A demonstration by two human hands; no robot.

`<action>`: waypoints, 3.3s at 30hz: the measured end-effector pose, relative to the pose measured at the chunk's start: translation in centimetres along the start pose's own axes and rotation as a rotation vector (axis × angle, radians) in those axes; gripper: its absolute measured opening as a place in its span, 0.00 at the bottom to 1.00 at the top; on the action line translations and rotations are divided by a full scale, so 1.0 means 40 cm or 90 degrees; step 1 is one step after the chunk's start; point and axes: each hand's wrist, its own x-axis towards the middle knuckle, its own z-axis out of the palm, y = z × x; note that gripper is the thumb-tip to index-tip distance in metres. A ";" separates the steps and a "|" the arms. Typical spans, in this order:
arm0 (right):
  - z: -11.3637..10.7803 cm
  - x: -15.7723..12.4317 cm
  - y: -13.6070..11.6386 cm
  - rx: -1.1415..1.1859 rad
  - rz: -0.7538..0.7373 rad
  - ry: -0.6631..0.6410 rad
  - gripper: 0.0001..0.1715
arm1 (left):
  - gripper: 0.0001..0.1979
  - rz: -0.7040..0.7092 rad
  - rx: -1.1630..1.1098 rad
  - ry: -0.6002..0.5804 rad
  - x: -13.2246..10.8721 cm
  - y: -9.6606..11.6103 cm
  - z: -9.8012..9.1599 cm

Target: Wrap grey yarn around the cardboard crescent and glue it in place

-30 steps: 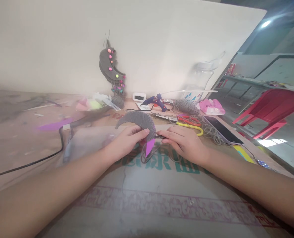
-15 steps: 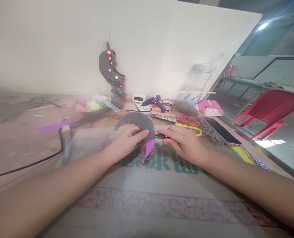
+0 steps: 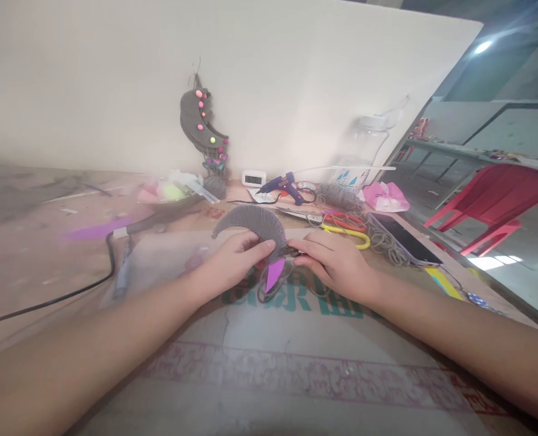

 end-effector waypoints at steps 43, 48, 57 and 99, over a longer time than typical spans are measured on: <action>-0.006 0.002 0.011 0.033 0.084 0.004 0.17 | 0.21 -0.024 -0.047 -0.054 -0.011 0.009 -0.001; -0.007 0.003 0.013 0.042 0.090 -0.003 0.17 | 0.20 -0.024 -0.055 -0.058 -0.013 0.009 -0.001; -0.004 -0.004 0.012 0.080 0.145 0.020 0.17 | 0.21 -0.019 -0.016 -0.039 -0.008 0.005 0.002; -0.001 0.001 0.016 0.059 0.108 -0.004 0.16 | 0.21 -0.026 -0.056 -0.038 -0.010 0.009 0.003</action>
